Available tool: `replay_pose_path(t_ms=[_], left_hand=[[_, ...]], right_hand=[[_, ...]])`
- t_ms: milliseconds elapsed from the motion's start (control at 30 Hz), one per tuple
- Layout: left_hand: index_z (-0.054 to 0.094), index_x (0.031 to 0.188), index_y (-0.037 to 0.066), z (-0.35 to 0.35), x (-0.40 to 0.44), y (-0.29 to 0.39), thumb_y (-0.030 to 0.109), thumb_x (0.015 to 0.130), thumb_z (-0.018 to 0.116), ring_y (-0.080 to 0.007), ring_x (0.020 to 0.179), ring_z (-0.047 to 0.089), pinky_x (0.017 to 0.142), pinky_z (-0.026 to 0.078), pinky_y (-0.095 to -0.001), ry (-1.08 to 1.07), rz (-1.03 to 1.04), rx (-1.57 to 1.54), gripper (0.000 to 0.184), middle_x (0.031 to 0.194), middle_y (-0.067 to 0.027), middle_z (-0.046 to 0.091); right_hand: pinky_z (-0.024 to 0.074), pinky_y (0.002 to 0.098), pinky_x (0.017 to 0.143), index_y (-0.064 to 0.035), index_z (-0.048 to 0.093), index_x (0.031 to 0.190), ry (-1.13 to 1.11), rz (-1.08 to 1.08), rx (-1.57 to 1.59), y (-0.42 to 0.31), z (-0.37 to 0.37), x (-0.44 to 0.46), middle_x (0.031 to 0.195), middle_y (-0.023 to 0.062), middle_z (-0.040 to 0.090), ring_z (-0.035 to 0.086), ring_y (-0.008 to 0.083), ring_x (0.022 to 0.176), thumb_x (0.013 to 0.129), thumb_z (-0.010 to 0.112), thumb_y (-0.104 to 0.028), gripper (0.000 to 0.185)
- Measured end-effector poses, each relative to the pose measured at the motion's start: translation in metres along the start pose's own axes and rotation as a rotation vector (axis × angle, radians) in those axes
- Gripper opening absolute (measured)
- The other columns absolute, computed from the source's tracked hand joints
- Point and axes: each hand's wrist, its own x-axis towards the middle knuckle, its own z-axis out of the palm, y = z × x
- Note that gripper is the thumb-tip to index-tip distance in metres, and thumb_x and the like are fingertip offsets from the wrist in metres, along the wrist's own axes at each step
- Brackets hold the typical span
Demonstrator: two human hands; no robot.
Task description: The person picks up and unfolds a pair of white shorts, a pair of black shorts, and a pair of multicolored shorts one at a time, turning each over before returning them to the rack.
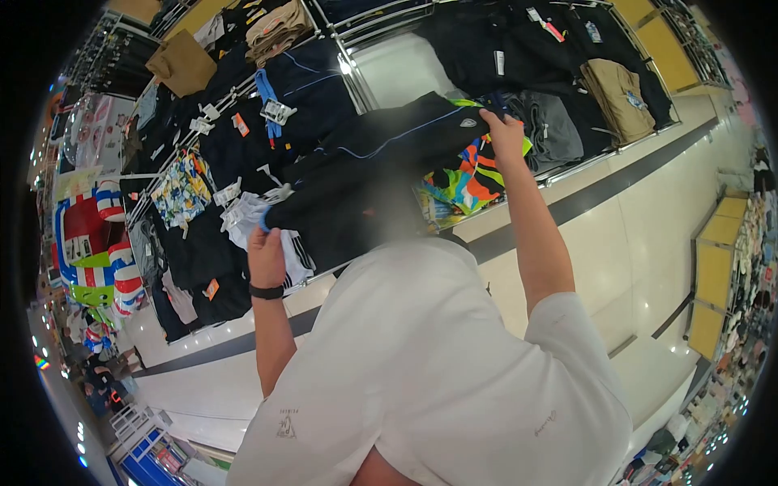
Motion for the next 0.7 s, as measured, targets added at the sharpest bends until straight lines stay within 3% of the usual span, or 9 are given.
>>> replay_pose_path(t_ms=[133, 200, 367, 400, 467, 500, 533, 633, 700], left_hand=[[0.055, 0.123, 0.000, 0.019, 0.012, 0.050, 0.004, 0.097, 0.050, -0.0216, 0.113, 0.060, 0.100, 0.045, -0.0356, -0.074, 0.174, -0.233, 0.027, 0.122, -0.0122, 0.062], [0.054, 0.123, 0.001, 0.023, 0.015, 0.069, 0.008, 0.098, 0.051, -0.0212, 0.114, 0.059, 0.101, 0.045, -0.0381, 0.007, 0.192, -0.238, 0.027, 0.123, -0.0117, 0.062], [0.055, 0.121, 0.001, 0.026, 0.021, 0.091, 0.010, 0.099, 0.052, -0.0199, 0.109, 0.061, 0.097, 0.047, -0.0349, 0.202, 0.219, -0.312, 0.024, 0.119, -0.0104, 0.064], [0.055, 0.121, 0.001, 0.027, 0.021, 0.092, 0.010, 0.099, 0.052, -0.0199, 0.109, 0.061, 0.097, 0.047, -0.0349, 0.198, 0.221, -0.308, 0.024, 0.119, -0.0104, 0.064], [0.054, 0.124, 0.002, 0.029, 0.017, 0.093, 0.010, 0.099, 0.051, -0.0199, 0.110, 0.060, 0.098, 0.046, -0.0350, 0.193, 0.203, -0.262, 0.027, 0.119, -0.0098, 0.064], [0.054, 0.124, 0.002, 0.030, 0.015, 0.092, 0.010, 0.099, 0.051, -0.0199, 0.110, 0.060, 0.098, 0.046, -0.0350, 0.192, 0.203, -0.259, 0.027, 0.119, -0.0098, 0.064], [0.053, 0.125, 0.002, 0.031, 0.012, 0.089, 0.010, 0.099, 0.051, -0.0198, 0.111, 0.060, 0.099, 0.046, -0.0350, 0.165, 0.204, -0.241, 0.027, 0.120, -0.0097, 0.063], [0.052, 0.128, 0.002, 0.027, 0.003, 0.076, 0.008, 0.098, 0.050, -0.0203, 0.114, 0.058, 0.100, 0.045, -0.0356, 0.155, 0.182, -0.228, 0.030, 0.123, -0.0101, 0.061], [0.050, 0.130, 0.001, 0.028, -0.005, 0.072, 0.007, 0.098, 0.050, -0.0208, 0.116, 0.057, 0.102, 0.044, -0.0361, 0.172, 0.159, -0.234, 0.032, 0.126, -0.0107, 0.060]], right_hand=[[0.0472, 0.0234, 0.070, -0.0013, 0.069, 0.093, -0.045, -0.062, 0.185, -0.028, 0.023, -0.015, 0.085, 0.0042, 0.068, 0.062, 0.0107, 0.075, 0.084, 0.070, -0.013, 0.015], [0.0474, 0.0239, 0.073, -0.0021, 0.068, 0.091, -0.175, 0.122, 0.245, -0.050, 0.030, -0.028, 0.085, 0.0046, 0.068, 0.063, 0.0125, 0.078, 0.085, 0.069, -0.011, 0.012], [0.0408, 0.0311, 0.090, -0.0081, 0.068, 0.090, -0.279, 0.158, 0.205, -0.027, 0.030, 0.002, 0.092, 0.0022, 0.066, 0.059, 0.0143, 0.092, 0.089, 0.065, -0.037, 0.029], [0.0408, 0.0311, 0.090, -0.0081, 0.068, 0.090, -0.277, 0.156, 0.210, -0.029, 0.033, -0.002, 0.092, 0.0022, 0.066, 0.059, 0.0143, 0.092, 0.089, 0.065, -0.037, 0.029], [0.0398, 0.0321, 0.094, -0.0078, 0.067, 0.098, -0.325, 0.054, 0.046, -0.029, 0.041, -0.015, 0.101, 0.0038, 0.065, 0.056, 0.0150, 0.100, 0.089, 0.066, -0.037, 0.031], [0.0386, 0.0335, 0.097, -0.0046, 0.061, 0.116, -0.372, 0.108, -0.068, -0.027, 0.040, -0.018, 0.116, 0.0070, 0.061, 0.053, 0.0179, 0.111, 0.086, 0.068, -0.038, 0.045], [0.0386, 0.0335, 0.097, -0.0046, 0.061, 0.116, -0.373, 0.108, -0.066, -0.021, 0.040, -0.021, 0.116, 0.0070, 0.061, 0.053, 0.0179, 0.111, 0.086, 0.068, -0.038, 0.045], [0.0391, 0.0355, 0.097, -0.0020, 0.044, 0.139, -0.348, 0.191, -0.246, 0.012, 0.041, -0.029, 0.130, 0.0127, 0.055, 0.051, 0.0222, 0.118, 0.080, 0.073, -0.036, 0.075], [0.0395, 0.0361, 0.096, -0.0018, 0.044, 0.139, -0.370, 0.215, -0.317, 0.035, 0.039, -0.029, 0.130, 0.0134, 0.055, 0.051, 0.0219, 0.118, 0.079, 0.074, -0.035, 0.075]])
